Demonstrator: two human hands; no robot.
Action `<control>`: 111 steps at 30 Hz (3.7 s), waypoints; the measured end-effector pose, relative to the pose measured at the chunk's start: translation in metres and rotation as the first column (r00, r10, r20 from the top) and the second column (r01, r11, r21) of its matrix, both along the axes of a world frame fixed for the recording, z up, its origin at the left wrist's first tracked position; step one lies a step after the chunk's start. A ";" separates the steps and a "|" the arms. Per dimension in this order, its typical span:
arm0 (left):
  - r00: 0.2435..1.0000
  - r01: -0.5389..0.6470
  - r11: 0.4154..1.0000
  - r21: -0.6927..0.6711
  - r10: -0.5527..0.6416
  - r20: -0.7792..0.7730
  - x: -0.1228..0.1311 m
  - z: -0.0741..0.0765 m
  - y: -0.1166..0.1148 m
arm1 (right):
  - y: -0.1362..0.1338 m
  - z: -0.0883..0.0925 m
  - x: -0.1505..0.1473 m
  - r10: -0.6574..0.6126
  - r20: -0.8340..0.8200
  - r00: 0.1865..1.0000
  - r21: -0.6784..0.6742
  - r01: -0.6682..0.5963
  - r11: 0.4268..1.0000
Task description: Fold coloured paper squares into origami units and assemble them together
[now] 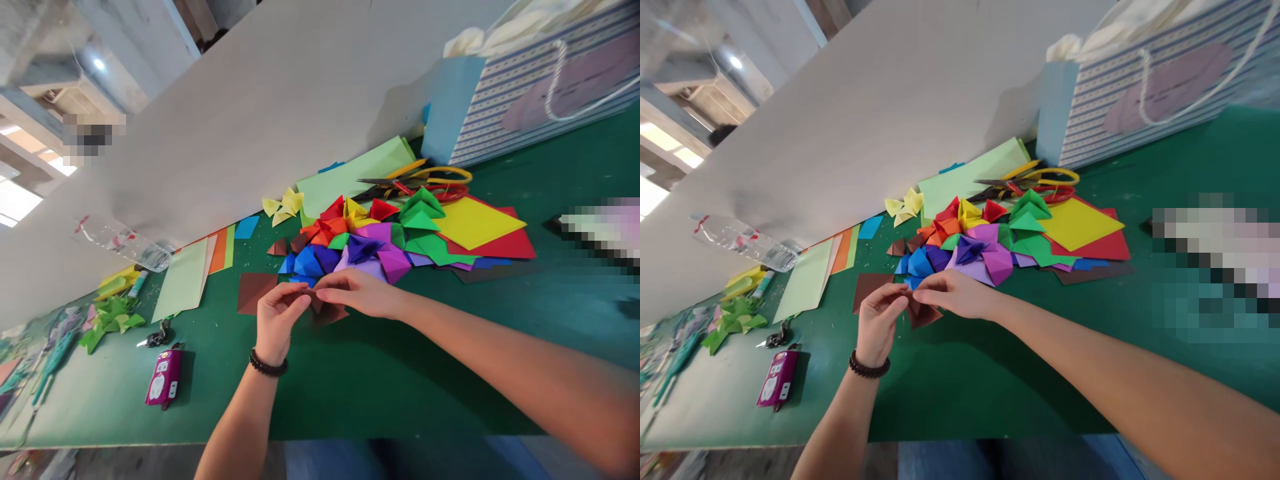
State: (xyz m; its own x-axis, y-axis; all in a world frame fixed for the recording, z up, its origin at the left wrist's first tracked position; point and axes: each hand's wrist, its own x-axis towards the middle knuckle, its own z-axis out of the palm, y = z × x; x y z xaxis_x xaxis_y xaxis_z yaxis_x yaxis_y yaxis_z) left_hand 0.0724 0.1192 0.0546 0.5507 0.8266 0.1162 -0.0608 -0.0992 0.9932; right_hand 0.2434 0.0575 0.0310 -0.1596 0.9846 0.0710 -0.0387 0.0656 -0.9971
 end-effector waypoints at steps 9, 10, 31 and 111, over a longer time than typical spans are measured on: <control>0.987 -0.127 0.990 0.057 0.132 -0.093 0.005 -0.003 -0.003 | -0.007 0.008 -0.008 -0.308 0.432 0.848 0.300 0.187 0.935; 0.984 -0.140 0.988 0.063 0.146 -0.105 0.006 -0.004 -0.004 | -0.008 0.009 -0.009 -0.353 0.501 0.790 0.350 0.188 0.918; 0.958 -0.287 0.958 0.013 0.287 -0.005 0.017 -0.019 -0.013 | -0.009 -0.003 -0.017 -0.747 0.452 0.487 0.730 0.280 0.624; 0.997 0.056 0.988 0.142 -0.062 0.039 0.000 0.002 -0.012 | -0.013 0.015 -0.009 -0.344 0.157 0.926 0.553 0.207 0.807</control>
State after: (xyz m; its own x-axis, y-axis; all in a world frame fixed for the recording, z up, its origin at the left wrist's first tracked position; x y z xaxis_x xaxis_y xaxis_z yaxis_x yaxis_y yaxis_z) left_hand 0.0720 0.1072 0.0565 0.5897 0.7669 0.2533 -0.1127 -0.2325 0.9660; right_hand 0.2345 0.0450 0.0458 0.0334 0.8158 0.5774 0.2936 0.5442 -0.7859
